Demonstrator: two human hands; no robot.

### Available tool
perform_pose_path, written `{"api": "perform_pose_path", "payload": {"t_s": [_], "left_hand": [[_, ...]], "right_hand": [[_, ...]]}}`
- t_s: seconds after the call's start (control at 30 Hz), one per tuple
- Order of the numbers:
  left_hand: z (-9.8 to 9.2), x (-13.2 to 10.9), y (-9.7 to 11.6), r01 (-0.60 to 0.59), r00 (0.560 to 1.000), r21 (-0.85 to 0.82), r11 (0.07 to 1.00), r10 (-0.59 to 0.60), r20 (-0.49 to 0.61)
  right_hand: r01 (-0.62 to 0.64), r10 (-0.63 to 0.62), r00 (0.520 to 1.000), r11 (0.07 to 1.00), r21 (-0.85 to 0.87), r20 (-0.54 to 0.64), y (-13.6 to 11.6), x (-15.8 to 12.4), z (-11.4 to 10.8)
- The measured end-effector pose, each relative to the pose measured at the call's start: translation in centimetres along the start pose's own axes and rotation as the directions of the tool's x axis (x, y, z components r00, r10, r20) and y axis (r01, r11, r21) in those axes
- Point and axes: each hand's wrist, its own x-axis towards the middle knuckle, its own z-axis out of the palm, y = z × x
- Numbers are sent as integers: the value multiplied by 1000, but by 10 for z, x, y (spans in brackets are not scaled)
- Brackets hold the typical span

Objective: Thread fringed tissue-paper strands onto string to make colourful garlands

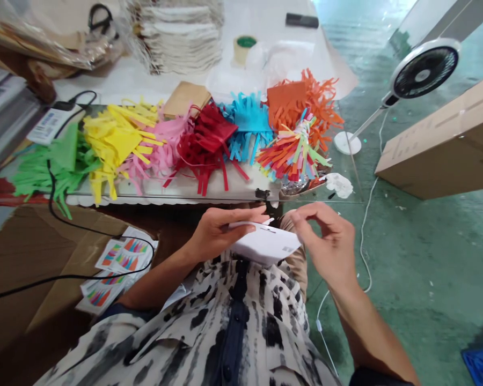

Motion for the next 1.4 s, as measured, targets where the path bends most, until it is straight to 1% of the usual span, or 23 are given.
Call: {"api": "perform_pose_path", "payload": {"t_s": [0.03,0.07,0.17,0.23,0.27,0.33,0.4,0.43,0.47,0.5,0.57,0.6,0.67,0.73,0.83,0.9,0.93,1.0,1.1,1.23,1.27,1.33,1.4], "left_hand": [[0,0,0,16,1000,-1,1000,-16,-9],[0,0,-1,20,1000,-10,1000,-20,-4],[2,0,-3,3,999,-7,1000,-2,32],[4,0,-3,4,999,-8,1000,-4,49],[3,0,-2,12,999,-21,1000,-11,51],[1,1,0,43,999,-59,997,-41,32],[-4,2,2,83,996,-94,992,-86,-29],[-7,3,4,102,992,-114,988,-110,-64],[-10,4,6,118,987,-139,983,-132,-97],[-12,6,7,129,982,-167,977,-150,-119],[-15,9,11,150,973,-216,965,-183,-139],[-16,11,13,161,970,-232,959,-197,-143],[-15,14,16,193,960,-268,944,-238,-147],[-15,16,17,249,935,-333,910,-315,-162],[-19,17,13,353,866,-466,812,-472,-167],[-22,15,9,394,832,-547,738,-540,-129],[-24,13,8,403,826,-579,709,-555,-104],[-27,9,6,396,830,-619,678,-553,-75],[-32,5,5,367,849,-630,684,-523,-73],[-43,5,7,343,858,-599,723,-501,-114],[-47,7,7,329,861,-575,749,-488,-142],[-56,13,10,280,866,-499,820,-440,-238],[-65,20,12,223,849,-402,888,-379,-367]], "right_hand": [[-12,12,1000,1000,-9,-9,1,0,0],[-29,29,999,999,-25,22,1,0,0],[-54,70,983,994,-95,172,-3,-2,5],[-28,53,982,990,-135,183,-6,-3,8],[-21,43,987,989,-144,154,-6,-3,7],[-8,9,1000,988,-154,7,-2,-1,3],[-3,-28,990,977,-211,-141,5,2,-6],[-5,-33,987,972,-234,-158,10,4,-10],[-9,-23,991,972,-236,-131,13,6,-14],[-18,3,997,977,-214,-73,16,6,-16],[-59,65,997,991,-119,45,18,6,-16],[-78,83,994,994,-73,65,18,5,-13],[-87,88,995,996,-23,41,15,2,-5],[-52,51,998,999,-4,-34,13,-1,3],[12,-15,995,999,-35,-100,13,-2,10],[28,-36,991,997,-71,-126,14,0,14],[32,-44,988,996,-84,-146,15,2,16],[45,-63,978,995,-92,-200,18,7,20],[75,-93,965,994,-83,-245,22,15,27],[135,-154,967,985,-106,-202,19,29,37],[155,-175,966,981,-115,-190,16,34,40],[198,-217,960,973,-121,-175,7,45,47],[233,-249,955,966,-108,-164,-3,59,55]]}}
